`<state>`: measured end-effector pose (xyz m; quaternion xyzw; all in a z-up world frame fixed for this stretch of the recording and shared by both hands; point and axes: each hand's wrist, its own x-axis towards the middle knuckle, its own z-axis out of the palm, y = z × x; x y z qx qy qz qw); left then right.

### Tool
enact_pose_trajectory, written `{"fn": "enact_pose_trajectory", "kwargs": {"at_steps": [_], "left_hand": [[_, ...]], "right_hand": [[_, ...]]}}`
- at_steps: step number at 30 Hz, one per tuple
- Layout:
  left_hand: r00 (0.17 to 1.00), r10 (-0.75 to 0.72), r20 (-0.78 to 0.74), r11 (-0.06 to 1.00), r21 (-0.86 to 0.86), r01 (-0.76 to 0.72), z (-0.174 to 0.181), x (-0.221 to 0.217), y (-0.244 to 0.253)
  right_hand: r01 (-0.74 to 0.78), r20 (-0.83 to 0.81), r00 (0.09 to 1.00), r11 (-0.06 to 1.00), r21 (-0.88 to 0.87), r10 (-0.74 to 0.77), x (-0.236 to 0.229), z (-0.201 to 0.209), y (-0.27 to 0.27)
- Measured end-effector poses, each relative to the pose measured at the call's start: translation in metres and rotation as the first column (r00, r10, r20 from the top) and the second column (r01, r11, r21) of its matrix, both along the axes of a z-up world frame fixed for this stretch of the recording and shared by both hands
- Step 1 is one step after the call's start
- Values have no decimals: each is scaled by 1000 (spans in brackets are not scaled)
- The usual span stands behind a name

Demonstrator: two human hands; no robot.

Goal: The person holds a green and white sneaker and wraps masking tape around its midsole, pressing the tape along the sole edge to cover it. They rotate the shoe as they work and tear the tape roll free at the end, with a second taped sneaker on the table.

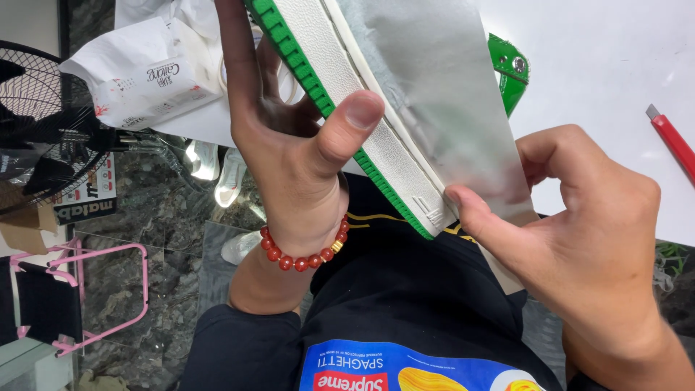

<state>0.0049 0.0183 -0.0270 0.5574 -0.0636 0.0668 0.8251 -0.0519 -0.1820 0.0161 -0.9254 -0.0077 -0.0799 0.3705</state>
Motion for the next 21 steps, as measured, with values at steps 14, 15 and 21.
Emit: {"fn": "enact_pose_trajectory", "kwargs": {"at_steps": [14,15,21], "left_hand": [[1000,22,-7,1000,4,-22,0,8,5],[1000,18,-18,1000,5,-18,0,9,5],[999,-34,-40,999,-27,33,5,16,4]], "right_hand": [[-83,-62,994,993,86,88,9,-5,-11],[-100,-75,992,993,59,104,11,-3,-12],[-174,-110,975,971,166,194,17,-11,-20]]}}
